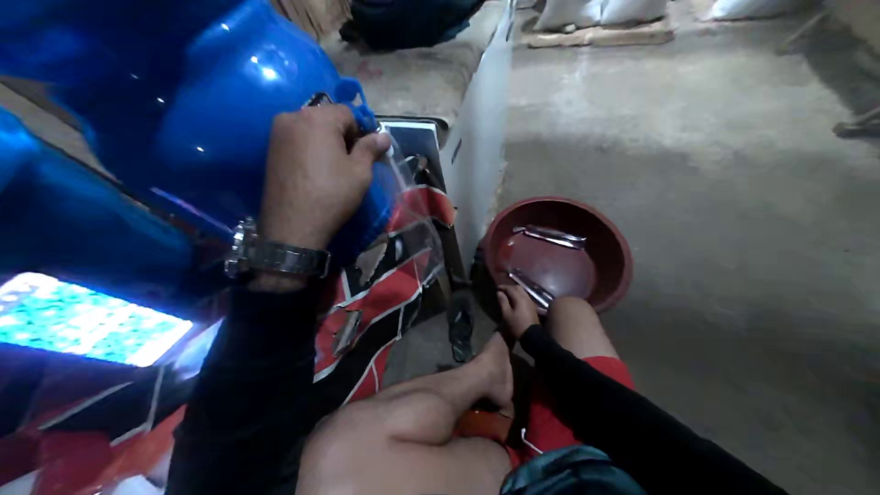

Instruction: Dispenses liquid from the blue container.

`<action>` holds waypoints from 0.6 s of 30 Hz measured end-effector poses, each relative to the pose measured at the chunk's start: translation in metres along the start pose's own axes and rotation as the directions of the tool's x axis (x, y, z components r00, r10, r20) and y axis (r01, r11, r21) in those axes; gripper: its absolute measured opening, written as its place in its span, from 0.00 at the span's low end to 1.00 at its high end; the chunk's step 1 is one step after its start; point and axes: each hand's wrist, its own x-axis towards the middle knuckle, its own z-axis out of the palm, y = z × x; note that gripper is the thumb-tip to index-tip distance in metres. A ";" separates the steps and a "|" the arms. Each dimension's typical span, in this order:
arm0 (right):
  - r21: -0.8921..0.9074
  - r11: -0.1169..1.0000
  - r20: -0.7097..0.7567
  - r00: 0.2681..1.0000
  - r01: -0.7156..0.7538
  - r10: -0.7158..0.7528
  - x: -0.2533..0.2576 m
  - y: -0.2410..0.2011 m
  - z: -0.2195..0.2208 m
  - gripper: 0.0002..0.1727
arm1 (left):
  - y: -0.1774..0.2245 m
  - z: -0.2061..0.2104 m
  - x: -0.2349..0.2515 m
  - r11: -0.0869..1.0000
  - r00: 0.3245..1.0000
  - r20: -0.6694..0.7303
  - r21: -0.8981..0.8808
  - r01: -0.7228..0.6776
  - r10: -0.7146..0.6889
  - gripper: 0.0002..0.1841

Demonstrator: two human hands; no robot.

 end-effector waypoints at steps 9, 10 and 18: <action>0.029 0.999 0.019 1.000 -0.018 0.018 -0.009 0.001 -0.006 0.24 | 0.004 0.032 -0.012 0.999 0.971 -0.237 -0.043 0.033 -0.043 0.21; 0.062 0.998 0.002 1.000 -0.032 0.032 -0.008 0.006 -0.005 0.23 | 0.004 0.038 -0.015 0.999 0.960 -0.275 -0.033 0.034 -0.042 0.22; 0.524 0.811 0.089 0.964 -0.259 0.251 -0.002 0.029 -0.014 0.21 | -0.004 0.062 -0.027 0.996 0.904 -0.419 0.064 -0.065 0.086 0.22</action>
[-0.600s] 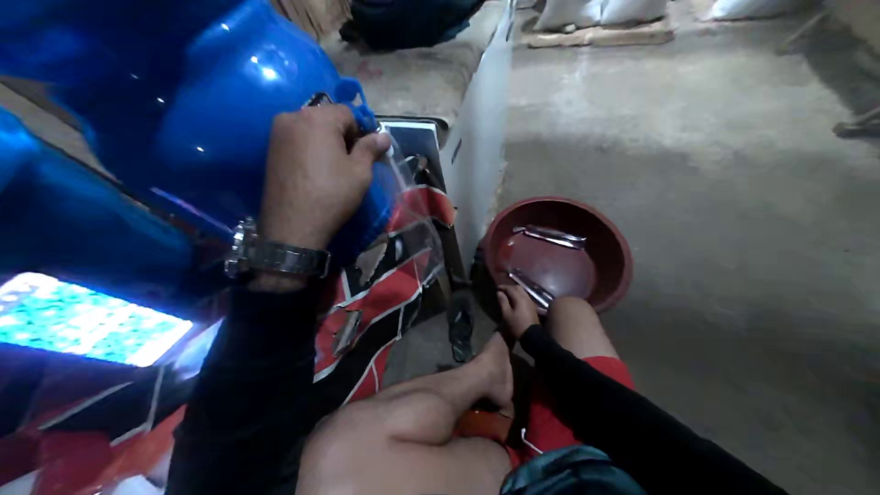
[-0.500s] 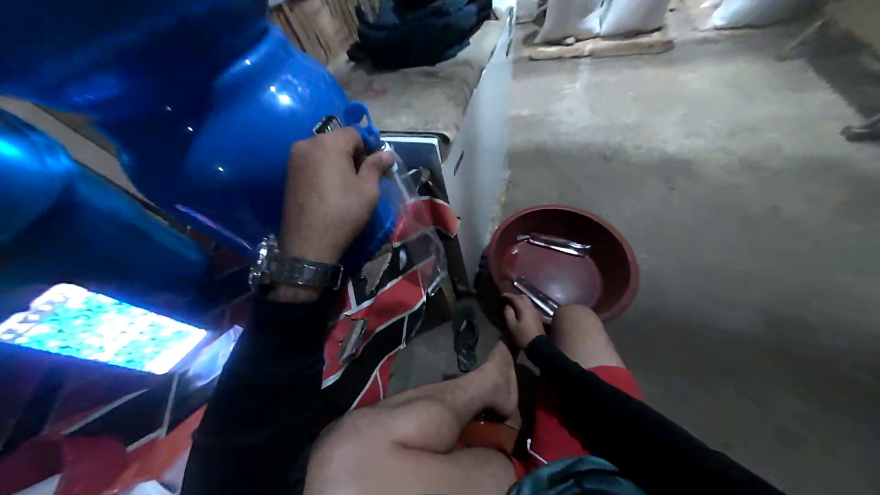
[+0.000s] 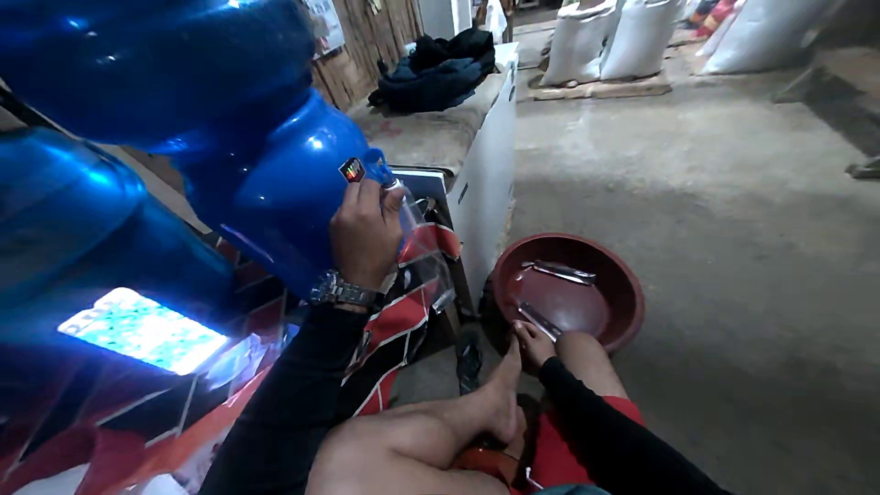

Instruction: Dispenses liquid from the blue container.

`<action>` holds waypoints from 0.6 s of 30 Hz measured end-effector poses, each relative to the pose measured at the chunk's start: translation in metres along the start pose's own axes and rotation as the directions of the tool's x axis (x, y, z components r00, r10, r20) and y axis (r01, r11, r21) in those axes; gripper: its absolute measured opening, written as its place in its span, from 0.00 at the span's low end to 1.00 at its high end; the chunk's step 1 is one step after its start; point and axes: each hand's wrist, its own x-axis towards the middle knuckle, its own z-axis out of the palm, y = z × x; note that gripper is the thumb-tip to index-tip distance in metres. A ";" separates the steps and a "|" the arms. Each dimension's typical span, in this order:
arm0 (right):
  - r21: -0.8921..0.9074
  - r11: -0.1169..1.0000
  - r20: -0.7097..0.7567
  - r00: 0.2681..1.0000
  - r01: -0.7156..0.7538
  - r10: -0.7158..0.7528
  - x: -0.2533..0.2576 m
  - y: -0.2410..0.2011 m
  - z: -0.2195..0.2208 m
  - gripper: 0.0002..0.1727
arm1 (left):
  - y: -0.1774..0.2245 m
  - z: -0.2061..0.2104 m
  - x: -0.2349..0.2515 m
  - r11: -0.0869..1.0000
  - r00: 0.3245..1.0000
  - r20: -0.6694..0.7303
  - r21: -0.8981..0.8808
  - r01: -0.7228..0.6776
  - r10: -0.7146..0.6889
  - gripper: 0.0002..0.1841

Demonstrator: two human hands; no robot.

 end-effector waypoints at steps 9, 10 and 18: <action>-0.004 0.999 0.001 0.999 0.052 -0.052 0.012 0.003 -0.007 0.17 | 0.000 0.002 0.004 0.999 1.000 0.008 0.028 0.019 -0.019 0.25; -0.012 0.999 -0.020 0.999 0.044 -0.044 0.012 0.003 -0.007 0.17 | 0.000 0.000 0.001 0.999 1.000 0.020 0.034 0.009 -0.009 0.24; -0.084 0.993 -0.108 0.991 -0.084 0.075 0.011 0.004 -0.011 0.23 | -0.002 0.007 0.006 1.000 0.999 -0.030 0.024 0.017 -0.017 0.25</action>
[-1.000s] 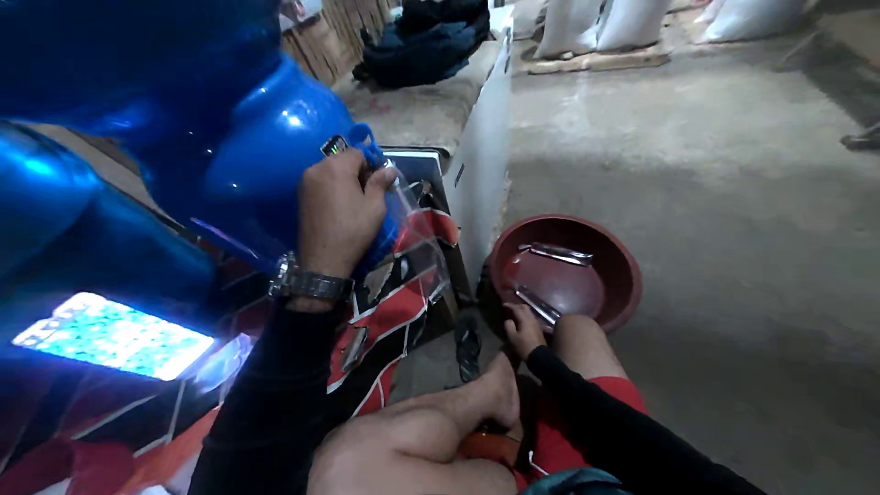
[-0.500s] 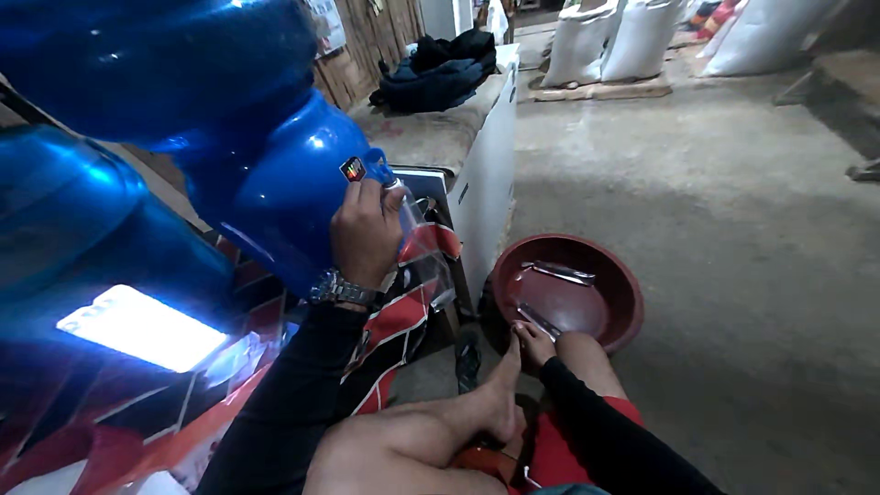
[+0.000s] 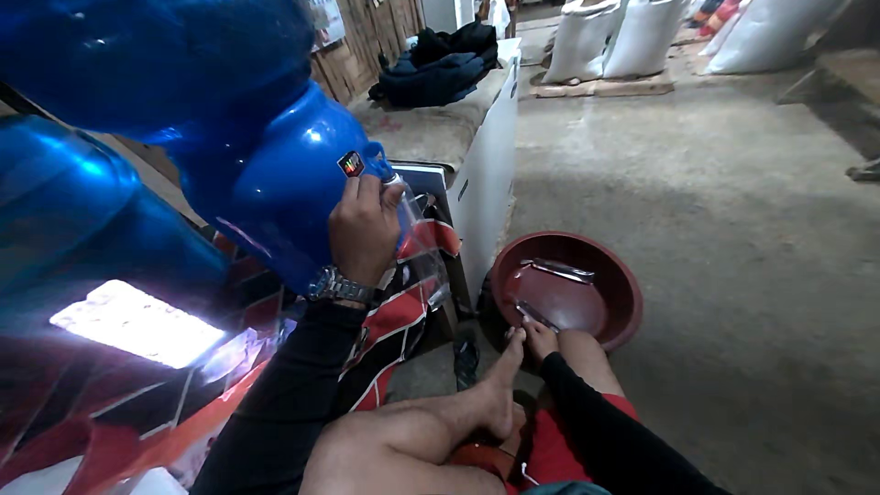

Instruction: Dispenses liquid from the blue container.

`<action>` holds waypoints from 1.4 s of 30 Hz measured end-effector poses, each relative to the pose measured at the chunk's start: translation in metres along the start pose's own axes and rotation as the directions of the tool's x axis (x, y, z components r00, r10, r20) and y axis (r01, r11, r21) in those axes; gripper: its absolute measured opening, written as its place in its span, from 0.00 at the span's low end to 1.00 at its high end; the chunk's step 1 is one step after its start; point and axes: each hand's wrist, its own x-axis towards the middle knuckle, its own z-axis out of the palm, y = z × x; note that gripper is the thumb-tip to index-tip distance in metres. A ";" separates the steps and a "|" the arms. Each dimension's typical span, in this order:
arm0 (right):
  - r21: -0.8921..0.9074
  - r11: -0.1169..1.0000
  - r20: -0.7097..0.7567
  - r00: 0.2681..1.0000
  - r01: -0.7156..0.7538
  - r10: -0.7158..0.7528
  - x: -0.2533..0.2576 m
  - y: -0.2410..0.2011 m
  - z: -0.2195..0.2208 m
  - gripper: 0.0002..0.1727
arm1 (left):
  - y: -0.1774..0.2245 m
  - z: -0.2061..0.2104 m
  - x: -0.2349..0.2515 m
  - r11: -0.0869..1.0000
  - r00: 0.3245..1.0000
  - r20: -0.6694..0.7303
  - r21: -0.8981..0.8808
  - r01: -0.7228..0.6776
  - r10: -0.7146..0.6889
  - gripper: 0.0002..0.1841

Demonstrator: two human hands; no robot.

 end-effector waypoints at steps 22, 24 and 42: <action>0.009 0.996 0.166 0.983 -0.088 0.085 0.001 -0.002 -0.030 0.14 | -0.001 -0.003 0.000 1.000 1.000 -0.005 -0.024 -0.020 0.020 0.24; -0.019 0.998 0.160 0.985 -0.065 0.067 0.002 0.000 -0.031 0.14 | -0.004 -0.005 0.002 0.998 1.000 0.024 -0.066 -0.009 0.010 0.24; 0.093 0.988 0.199 0.974 -0.123 0.103 0.002 0.002 -0.026 0.18 | -0.006 -0.015 0.005 0.984 0.998 0.056 -0.176 0.027 -0.017 0.18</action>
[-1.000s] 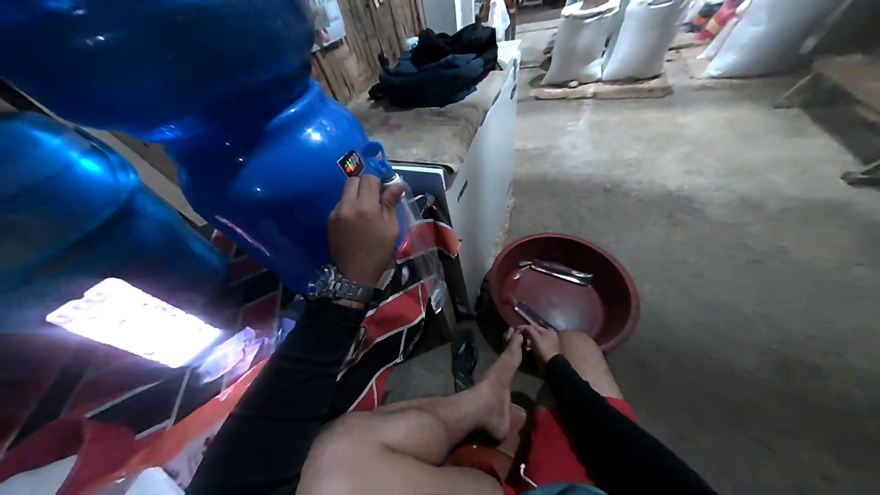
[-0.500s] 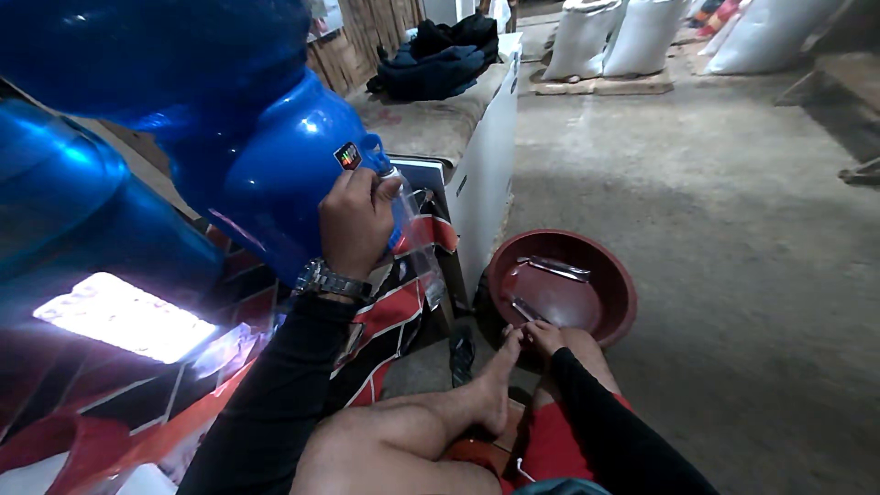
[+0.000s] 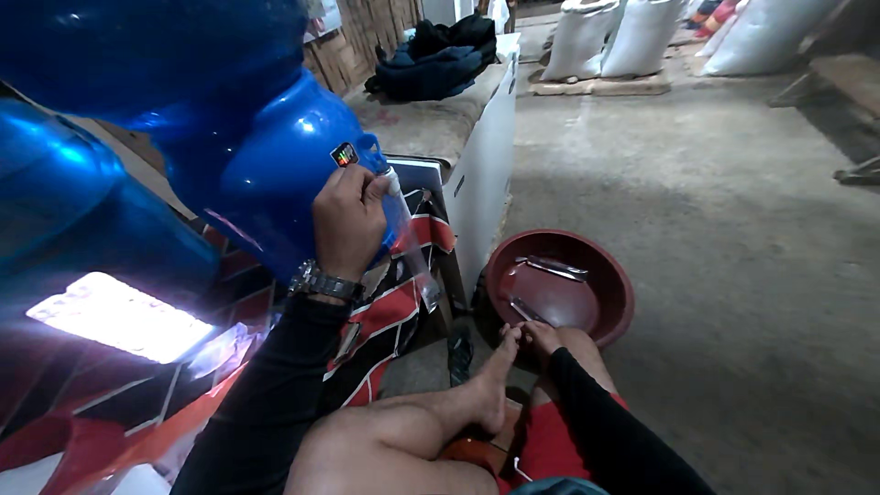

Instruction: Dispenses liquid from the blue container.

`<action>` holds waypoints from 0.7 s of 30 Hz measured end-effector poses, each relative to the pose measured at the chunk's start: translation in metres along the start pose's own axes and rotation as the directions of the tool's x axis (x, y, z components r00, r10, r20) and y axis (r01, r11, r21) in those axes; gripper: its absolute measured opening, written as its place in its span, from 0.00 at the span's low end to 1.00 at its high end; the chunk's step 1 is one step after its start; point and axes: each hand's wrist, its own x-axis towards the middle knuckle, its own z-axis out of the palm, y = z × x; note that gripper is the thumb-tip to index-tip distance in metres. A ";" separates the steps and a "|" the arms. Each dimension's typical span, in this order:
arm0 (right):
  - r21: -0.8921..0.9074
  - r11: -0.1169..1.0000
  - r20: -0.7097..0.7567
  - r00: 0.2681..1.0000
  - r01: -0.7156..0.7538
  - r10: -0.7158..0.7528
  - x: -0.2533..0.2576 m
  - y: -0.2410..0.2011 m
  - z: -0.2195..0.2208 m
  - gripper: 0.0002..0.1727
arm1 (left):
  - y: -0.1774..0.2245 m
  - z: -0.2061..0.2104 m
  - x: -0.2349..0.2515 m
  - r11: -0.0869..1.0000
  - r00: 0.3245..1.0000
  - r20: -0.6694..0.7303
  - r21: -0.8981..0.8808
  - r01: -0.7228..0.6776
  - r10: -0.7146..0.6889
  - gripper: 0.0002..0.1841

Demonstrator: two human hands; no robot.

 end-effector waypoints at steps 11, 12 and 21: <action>0.117 0.993 -0.026 1.000 0.012 -0.009 0.002 0.005 0.007 0.13 | 0.000 -0.004 0.003 0.997 0.999 0.042 -0.070 0.024 -0.021 0.16; 0.093 0.995 -0.032 0.999 0.023 -0.020 0.003 0.006 0.006 0.13 | 0.001 -0.003 0.004 0.997 0.998 0.054 -0.058 0.043 -0.040 0.17; -0.020 0.999 -0.054 0.998 0.031 -0.032 0.013 0.012 0.004 0.16 | 0.007 0.006 -0.001 0.994 0.999 0.032 0.110 0.011 -0.015 0.21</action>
